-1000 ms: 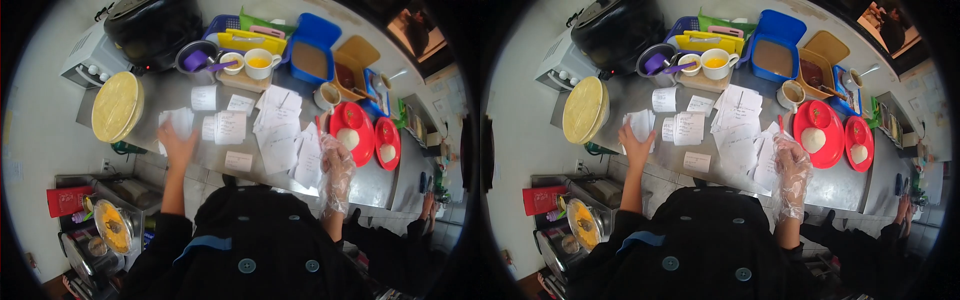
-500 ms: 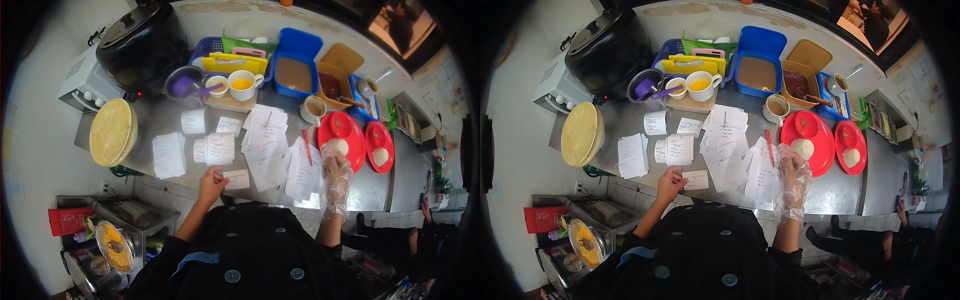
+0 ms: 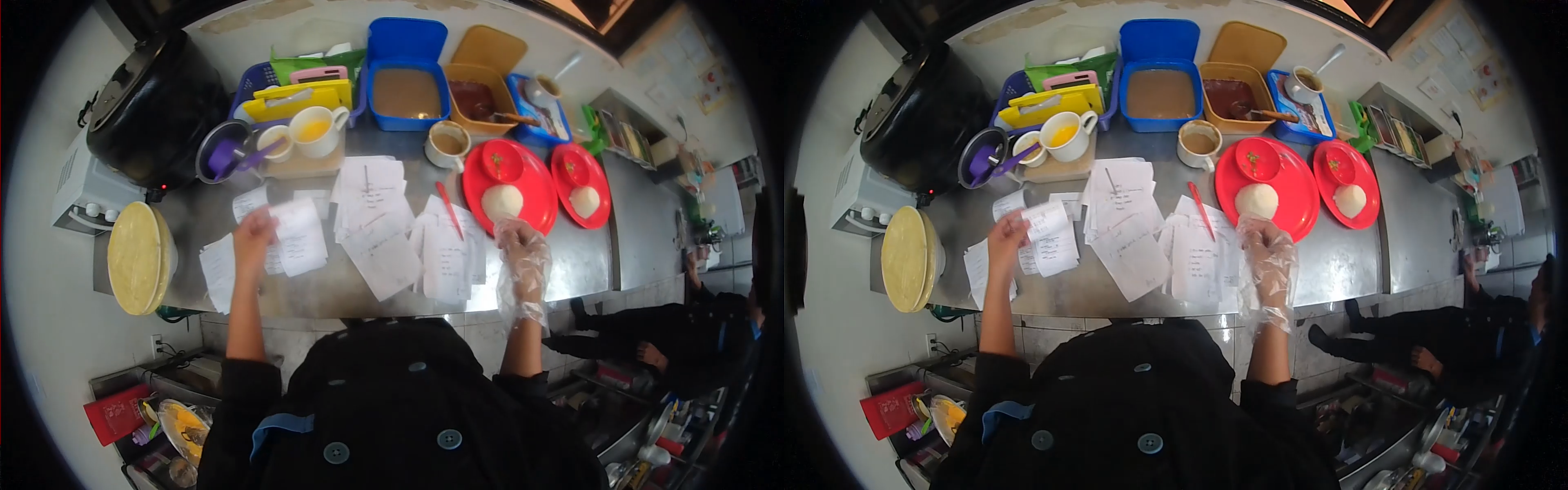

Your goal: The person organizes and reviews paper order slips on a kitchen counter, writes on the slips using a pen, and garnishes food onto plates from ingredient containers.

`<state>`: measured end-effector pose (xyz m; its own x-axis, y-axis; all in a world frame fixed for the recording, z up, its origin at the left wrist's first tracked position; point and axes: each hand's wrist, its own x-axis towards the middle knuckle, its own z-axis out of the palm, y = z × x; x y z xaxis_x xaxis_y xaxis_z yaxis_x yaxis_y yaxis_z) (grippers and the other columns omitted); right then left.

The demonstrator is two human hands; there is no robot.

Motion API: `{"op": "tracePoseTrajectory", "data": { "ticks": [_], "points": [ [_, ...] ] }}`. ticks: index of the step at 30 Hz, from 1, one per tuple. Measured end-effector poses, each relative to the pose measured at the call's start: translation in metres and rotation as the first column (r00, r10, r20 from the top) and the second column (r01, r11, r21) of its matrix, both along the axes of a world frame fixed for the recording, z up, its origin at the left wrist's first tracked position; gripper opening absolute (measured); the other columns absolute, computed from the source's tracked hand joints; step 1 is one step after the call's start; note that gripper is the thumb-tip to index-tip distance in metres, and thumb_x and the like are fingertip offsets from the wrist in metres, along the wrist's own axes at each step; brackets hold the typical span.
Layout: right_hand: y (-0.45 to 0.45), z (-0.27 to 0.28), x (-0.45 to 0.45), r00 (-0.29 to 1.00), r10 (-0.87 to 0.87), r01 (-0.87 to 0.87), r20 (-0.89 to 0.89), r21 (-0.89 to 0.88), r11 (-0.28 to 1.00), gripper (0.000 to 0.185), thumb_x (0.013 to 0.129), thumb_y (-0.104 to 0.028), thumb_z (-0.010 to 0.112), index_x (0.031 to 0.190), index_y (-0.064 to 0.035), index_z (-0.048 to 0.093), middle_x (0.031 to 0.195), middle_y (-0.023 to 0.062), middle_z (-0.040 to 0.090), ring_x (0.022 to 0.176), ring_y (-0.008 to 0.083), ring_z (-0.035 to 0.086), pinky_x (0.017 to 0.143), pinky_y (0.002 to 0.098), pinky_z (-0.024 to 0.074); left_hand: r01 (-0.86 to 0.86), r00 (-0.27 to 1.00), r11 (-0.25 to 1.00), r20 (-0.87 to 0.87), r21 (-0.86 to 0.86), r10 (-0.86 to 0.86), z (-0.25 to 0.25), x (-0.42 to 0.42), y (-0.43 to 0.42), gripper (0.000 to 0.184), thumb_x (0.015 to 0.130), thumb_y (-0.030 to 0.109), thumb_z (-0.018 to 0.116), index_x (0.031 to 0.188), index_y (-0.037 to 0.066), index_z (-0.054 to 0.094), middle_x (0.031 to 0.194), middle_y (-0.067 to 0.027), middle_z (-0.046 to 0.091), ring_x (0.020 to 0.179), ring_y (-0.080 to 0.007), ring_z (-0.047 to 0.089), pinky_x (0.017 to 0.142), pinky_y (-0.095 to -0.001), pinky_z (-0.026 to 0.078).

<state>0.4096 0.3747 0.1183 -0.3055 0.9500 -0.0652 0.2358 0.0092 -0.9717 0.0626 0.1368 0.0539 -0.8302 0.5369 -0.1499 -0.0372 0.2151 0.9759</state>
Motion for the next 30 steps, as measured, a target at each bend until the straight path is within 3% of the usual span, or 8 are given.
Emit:
{"op": "tracePoseTrajectory", "data": {
  "ticks": [5,10,12,14,17,23,25,30],
  "points": [
    [-0.002,-0.033,0.01,0.989,0.035,-0.038,0.14,0.02,0.999,0.015,0.079,-0.006,0.057,0.089,0.0011,0.065,0.066,0.0058,0.061,0.061,0.0097,0.055,0.056,0.0258,0.0432,-0.034,0.992,0.999,0.122,0.025,0.031,-0.018,-0.037,0.035,0.034,0.077,0.005,0.064,0.109,-0.004,0.056,0.075,-0.0026,0.06,0.057,-0.0066,0.05,0.051,-0.0203,0.041],
    [-0.017,-0.056,0.006,0.964,0.097,-0.118,0.247,0.074,0.99,0.014,0.076,-0.007,0.058,0.085,0.0012,0.066,0.064,0.0077,0.061,0.058,0.0115,0.055,0.055,0.0264,0.0433,0.035,0.997,0.983,0.07,-0.182,-0.022,-0.039,-0.046,0.039,0.039,0.077,0.012,0.066,0.111,-0.003,0.056,0.082,-0.0038,0.062,0.062,-0.0064,0.053,0.055,-0.019,0.044],
    [-0.027,-0.055,-0.005,0.95,0.118,-0.145,0.291,0.075,0.987,0.014,0.076,-0.007,0.059,0.083,0.0013,0.066,0.064,0.0085,0.062,0.057,0.0124,0.056,0.054,0.0261,0.0432,0.007,1.0,0.975,0.016,-0.222,-0.004,-0.041,-0.044,0.037,0.041,0.076,0.013,0.067,0.112,-0.003,0.055,0.086,-0.0062,0.063,0.066,-0.0093,0.056,0.058,-0.0206,0.046],
    [-0.039,-0.053,-0.022,0.919,0.215,-0.229,0.33,0.002,0.974,0.018,0.074,-0.012,0.063,0.088,-0.0009,0.065,0.071,0.0102,0.062,0.063,0.0169,0.058,0.059,0.0288,0.0446,-0.062,0.972,0.952,-0.235,-0.301,-0.011,-0.039,-0.037,0.034,0.04,0.076,0.013,0.067,0.111,-0.003,0.056,0.09,-0.0097,0.064,0.071,-0.0125,0.06,0.062,-0.0227,0.048],
    [-0.053,-0.07,-0.049,0.898,0.257,-0.323,0.357,0.14,0.936,0.028,0.071,-0.018,0.068,0.093,-0.0028,0.063,0.081,0.0116,0.061,0.072,0.0216,0.058,0.065,0.0329,0.0451,-0.067,0.939,0.948,-0.341,-0.311,-0.045,-0.029,-0.025,0.027,0.036,0.075,0.011,0.066,0.108,-0.002,0.058,0.091,-0.0118,0.065,0.076,-0.0146,0.062,0.065,-0.0243,0.049],
    [-0.059,-0.084,-0.086,0.821,0.318,-0.393,0.475,0.065,0.917,0.032,0.068,-0.022,0.072,0.09,-0.0011,0.062,0.083,0.0126,0.06,0.075,0.025,0.058,0.066,0.0361,0.045,-0.123,0.829,0.916,-0.547,-0.382,-0.117,-0.057,-0.045,0.024,0.034,0.074,0.016,0.067,0.103,-0.001,0.06,0.082,-0.0128,0.066,0.073,-0.0206,0.064,0.067,-0.0304,0.05],
    [-0.047,-0.101,-0.079,0.82,0.358,-0.439,0.446,0.089,0.894,0.031,0.067,-0.022,0.072,0.086,-0.0001,0.062,0.078,0.0128,0.059,0.071,0.0242,0.057,0.063,0.0357,0.0447,-0.192,0.767,0.877,-0.625,-0.44,-0.146,-0.049,-0.039,0.037,0.036,0.073,0.019,0.068,0.102,0.0,0.06,0.079,-0.013,0.066,0.072,-0.0222,0.064,0.067,-0.0322,0.05],
    [-0.044,-0.066,-0.071,0.9,0.417,-0.41,0.123,-0.078,0.909,0.018,0.072,-0.014,0.069,0.078,0.0022,0.064,0.062,0.006,0.059,0.056,0.0119,0.05,0.053,0.0301,0.0411,-0.169,0.909,0.814,-0.406,-0.556,-0.089,-0.03,-0.035,0.049,0.04,0.069,0.02,0.07,0.102,-0.001,0.061,0.084,-0.0164,0.064,0.079,-0.0273,0.062,0.073,-0.0354,0.048]
  ]
}}
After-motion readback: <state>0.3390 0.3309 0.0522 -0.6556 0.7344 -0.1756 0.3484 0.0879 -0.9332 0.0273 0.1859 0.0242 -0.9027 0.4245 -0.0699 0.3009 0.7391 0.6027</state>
